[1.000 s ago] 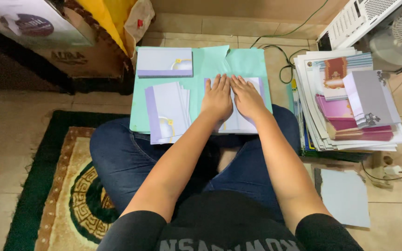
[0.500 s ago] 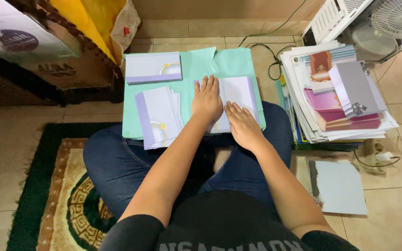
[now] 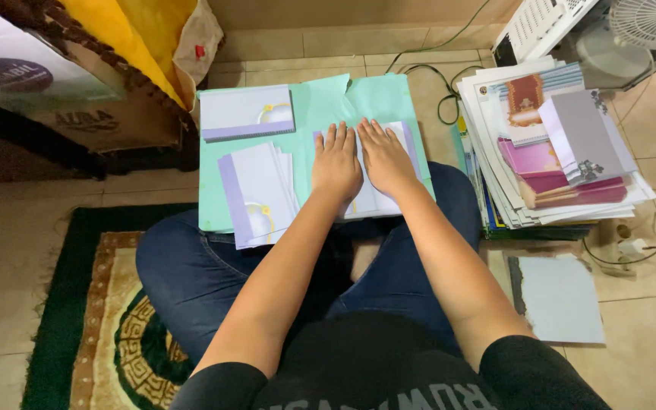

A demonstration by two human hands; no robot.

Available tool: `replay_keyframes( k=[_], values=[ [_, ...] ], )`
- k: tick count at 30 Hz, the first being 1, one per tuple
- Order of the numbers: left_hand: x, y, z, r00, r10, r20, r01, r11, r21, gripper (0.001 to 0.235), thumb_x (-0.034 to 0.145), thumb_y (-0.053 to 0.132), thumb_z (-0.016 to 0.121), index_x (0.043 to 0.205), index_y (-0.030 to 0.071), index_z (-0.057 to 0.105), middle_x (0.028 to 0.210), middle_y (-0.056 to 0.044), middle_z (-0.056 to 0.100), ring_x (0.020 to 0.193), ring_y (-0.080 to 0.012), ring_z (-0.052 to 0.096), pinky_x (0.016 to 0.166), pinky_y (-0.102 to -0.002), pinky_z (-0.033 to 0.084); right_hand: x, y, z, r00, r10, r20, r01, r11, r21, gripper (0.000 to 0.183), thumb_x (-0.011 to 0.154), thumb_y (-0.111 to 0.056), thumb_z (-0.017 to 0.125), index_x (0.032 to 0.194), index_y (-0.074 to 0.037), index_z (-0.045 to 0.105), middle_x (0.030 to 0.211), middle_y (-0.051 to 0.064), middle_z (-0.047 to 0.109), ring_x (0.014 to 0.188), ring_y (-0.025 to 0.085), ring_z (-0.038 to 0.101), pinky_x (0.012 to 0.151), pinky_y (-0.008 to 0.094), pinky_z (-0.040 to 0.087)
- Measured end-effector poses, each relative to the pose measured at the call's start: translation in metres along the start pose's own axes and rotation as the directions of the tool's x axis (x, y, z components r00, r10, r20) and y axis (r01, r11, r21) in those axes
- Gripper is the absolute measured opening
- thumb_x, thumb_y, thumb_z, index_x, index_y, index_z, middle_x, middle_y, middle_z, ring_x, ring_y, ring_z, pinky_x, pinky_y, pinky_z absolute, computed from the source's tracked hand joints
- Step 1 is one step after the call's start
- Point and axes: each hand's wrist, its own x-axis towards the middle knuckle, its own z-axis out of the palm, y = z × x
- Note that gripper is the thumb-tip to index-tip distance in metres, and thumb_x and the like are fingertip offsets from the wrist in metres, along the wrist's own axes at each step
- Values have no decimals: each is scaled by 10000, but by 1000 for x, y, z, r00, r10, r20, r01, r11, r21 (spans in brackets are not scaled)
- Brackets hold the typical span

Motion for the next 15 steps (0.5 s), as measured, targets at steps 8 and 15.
replay_keyframes(
  k=[8,15],
  values=[
    [-20,11,-4,990,132,-45,-133,991,-27,552,1025,199,355,1553,44,404,1661,-176,309,1559,-388,197,1255,-560,161,-39,-10,-10,980,111,-164,-96,991,93,440,976,-26,462,1401,42,553,1482,241,523,1397,376,474,1136,468,375],
    [-92,-4,-1,897,429,103,-433,901,17,807,979,604,452,1590,91,329,1660,-117,334,1541,-317,290,1241,-548,199,-36,2,7,978,110,-177,-88,988,128,471,951,15,457,1413,21,549,1491,226,512,1412,369,455,1143,467,372]
  ],
)
